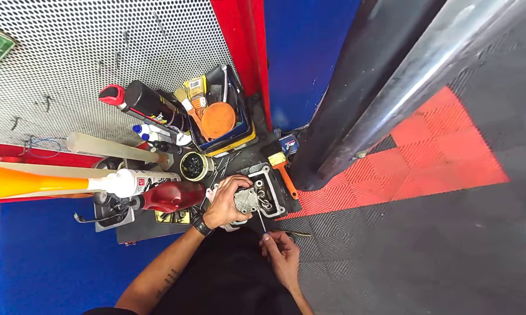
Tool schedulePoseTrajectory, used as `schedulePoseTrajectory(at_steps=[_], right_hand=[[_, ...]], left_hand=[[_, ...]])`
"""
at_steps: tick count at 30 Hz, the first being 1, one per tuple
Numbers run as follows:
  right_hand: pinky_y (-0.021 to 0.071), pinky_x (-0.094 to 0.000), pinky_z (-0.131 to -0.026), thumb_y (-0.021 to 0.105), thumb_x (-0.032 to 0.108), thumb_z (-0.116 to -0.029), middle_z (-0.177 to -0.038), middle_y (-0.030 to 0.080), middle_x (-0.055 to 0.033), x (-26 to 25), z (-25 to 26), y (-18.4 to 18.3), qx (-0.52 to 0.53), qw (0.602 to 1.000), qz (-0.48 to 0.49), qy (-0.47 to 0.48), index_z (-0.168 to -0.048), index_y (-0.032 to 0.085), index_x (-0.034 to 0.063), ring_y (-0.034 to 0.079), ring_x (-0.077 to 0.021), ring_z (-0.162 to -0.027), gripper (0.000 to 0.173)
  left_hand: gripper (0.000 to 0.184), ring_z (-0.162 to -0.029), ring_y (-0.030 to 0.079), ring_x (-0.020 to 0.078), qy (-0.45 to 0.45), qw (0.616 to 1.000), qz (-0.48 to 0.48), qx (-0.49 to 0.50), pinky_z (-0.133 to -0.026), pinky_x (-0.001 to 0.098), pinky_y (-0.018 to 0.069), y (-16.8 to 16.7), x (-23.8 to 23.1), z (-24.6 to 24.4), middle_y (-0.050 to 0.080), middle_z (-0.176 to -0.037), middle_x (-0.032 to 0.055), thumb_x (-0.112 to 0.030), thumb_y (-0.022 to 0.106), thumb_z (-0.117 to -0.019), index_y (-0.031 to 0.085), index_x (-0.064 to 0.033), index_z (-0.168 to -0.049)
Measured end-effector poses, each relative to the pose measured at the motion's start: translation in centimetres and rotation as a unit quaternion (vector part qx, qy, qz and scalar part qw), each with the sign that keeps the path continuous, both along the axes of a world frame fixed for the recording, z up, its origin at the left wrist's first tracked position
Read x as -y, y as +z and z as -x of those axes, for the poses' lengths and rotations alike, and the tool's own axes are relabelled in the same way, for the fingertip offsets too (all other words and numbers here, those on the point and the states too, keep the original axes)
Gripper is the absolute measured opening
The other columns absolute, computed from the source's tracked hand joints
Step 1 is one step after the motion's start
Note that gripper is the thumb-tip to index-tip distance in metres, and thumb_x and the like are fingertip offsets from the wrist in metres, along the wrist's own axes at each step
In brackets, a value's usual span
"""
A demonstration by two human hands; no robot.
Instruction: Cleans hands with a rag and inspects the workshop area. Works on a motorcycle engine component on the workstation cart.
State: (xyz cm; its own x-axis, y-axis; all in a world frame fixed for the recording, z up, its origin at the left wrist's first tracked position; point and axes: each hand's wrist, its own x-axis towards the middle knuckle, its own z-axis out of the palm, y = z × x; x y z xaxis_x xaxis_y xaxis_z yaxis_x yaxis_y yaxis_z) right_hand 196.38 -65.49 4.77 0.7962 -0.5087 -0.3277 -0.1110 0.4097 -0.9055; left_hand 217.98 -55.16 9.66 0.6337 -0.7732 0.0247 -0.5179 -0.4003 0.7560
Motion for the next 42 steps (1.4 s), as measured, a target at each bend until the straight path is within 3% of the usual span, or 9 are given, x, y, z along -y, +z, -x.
schedulePoseTrajectory(at_steps=[12,20,24,26,28,31,35,37,42], right_hand=[[0.0535,-0.0208,-0.049,0.072,0.014,-0.0929,-0.070,0.068,0.0016,-0.4,0.1,-0.1,0.007,0.999,0.040,-0.028,-0.093,0.068,0.0051,0.061,-0.0058,-0.053,0.010],[0.0457,-0.0207,-0.042,0.060,0.017,-0.1022,-0.069,0.067,-0.0073,0.5,0.0,-0.5,0.060,0.978,-0.196,0.032,-0.091,0.067,0.0041,0.055,-0.0075,-0.047,0.019],[0.0410,-0.0150,-0.039,0.064,0.032,-0.1005,-0.066,0.064,-0.0038,1.3,0.0,-1.3,0.068,0.906,-0.407,0.090,-0.092,0.068,0.0071,0.052,-0.0021,-0.045,0.026],[0.0419,-0.0145,-0.040,0.066,0.034,-0.0991,-0.068,0.064,-0.0034,1.3,-0.1,-1.8,0.080,0.883,-0.451,0.103,-0.094,0.069,0.0077,0.053,-0.0015,-0.046,0.027],[0.0431,-0.0160,-0.040,0.069,0.031,-0.0976,-0.071,0.066,-0.0062,1.1,-0.1,-1.8,0.082,0.898,-0.422,0.087,-0.093,0.068,0.0074,0.055,-0.0035,-0.047,0.024],[0.0458,-0.0207,-0.039,0.071,0.013,-0.0928,-0.074,0.070,-0.0105,0.6,-0.2,-1.0,0.042,0.965,-0.255,0.035,-0.096,0.067,0.0033,0.057,-0.0084,-0.046,0.012],[0.0546,-0.0214,-0.050,0.069,0.017,-0.0956,-0.073,0.070,0.0009,-0.2,0.1,-0.7,0.009,0.998,0.060,0.000,-0.098,0.070,0.0033,0.062,-0.0056,-0.056,0.014],[0.0542,-0.0202,-0.051,0.067,0.019,-0.0973,-0.071,0.069,0.0029,-0.5,0.2,-1.0,0.018,0.995,0.096,-0.004,-0.097,0.070,0.0035,0.062,-0.0035,-0.056,0.016],[0.0493,-0.0194,-0.045,0.066,0.021,-0.0986,-0.067,0.066,0.0031,-0.6,0.1,-1.0,0.027,0.999,0.044,0.004,-0.095,0.069,0.0058,0.057,-0.0038,-0.050,0.016]], left_hand=[[0.075,-0.134,0.053,0.0253,0.007,1.000,-0.001,-0.005,-0.119,0.0494,0.0367,0.1,0.0,0.1,0.065,-0.131,0.0100,-0.028,0.096,-0.0544,0.062,-0.0062,-0.118],[0.074,-0.134,0.054,0.0251,0.005,1.000,-0.001,-0.006,-0.119,0.0494,0.0374,0.1,0.0,0.1,0.065,-0.131,0.0094,-0.027,0.096,-0.0545,0.062,-0.0067,-0.118],[0.074,-0.134,0.053,0.0254,0.006,1.000,-0.001,-0.005,-0.119,0.0496,0.0365,0.0,0.1,0.1,0.065,-0.131,0.0099,-0.028,0.096,-0.0553,0.062,-0.0065,-0.118],[0.074,-0.134,0.053,0.0254,0.006,1.000,0.001,-0.005,-0.119,0.0497,0.0362,0.0,0.0,0.1,0.065,-0.131,0.0100,-0.028,0.096,-0.0554,0.062,-0.0066,-0.118],[0.074,-0.134,0.054,0.0255,0.006,1.000,0.002,-0.004,-0.119,0.0497,0.0361,-0.1,0.0,0.1,0.065,-0.130,0.0100,-0.029,0.096,-0.0552,0.062,-0.0067,-0.117],[0.075,-0.134,0.054,0.0265,0.006,1.000,0.008,-0.003,-0.118,0.0505,0.0374,0.0,0.0,0.1,0.066,-0.130,0.0104,-0.029,0.096,-0.0548,0.063,-0.0060,-0.117],[0.075,-0.134,0.054,0.0261,0.011,1.000,0.011,-0.002,-0.119,0.0497,0.0374,-0.1,-0.1,0.1,0.066,-0.130,0.0101,-0.030,0.096,-0.0550,0.064,-0.0055,-0.117],[0.074,-0.133,0.055,0.0260,0.012,1.000,0.013,0.000,-0.119,0.0493,0.0376,-0.1,-0.1,0.1,0.067,-0.129,0.0103,-0.030,0.097,-0.0545,0.064,-0.0054,-0.117],[0.074,-0.133,0.055,0.0257,0.010,1.000,0.016,0.004,-0.118,0.0494,0.0379,-0.3,-0.1,0.1,0.067,-0.129,0.0098,-0.031,0.096,-0.0550,0.064,-0.0057,-0.117]])
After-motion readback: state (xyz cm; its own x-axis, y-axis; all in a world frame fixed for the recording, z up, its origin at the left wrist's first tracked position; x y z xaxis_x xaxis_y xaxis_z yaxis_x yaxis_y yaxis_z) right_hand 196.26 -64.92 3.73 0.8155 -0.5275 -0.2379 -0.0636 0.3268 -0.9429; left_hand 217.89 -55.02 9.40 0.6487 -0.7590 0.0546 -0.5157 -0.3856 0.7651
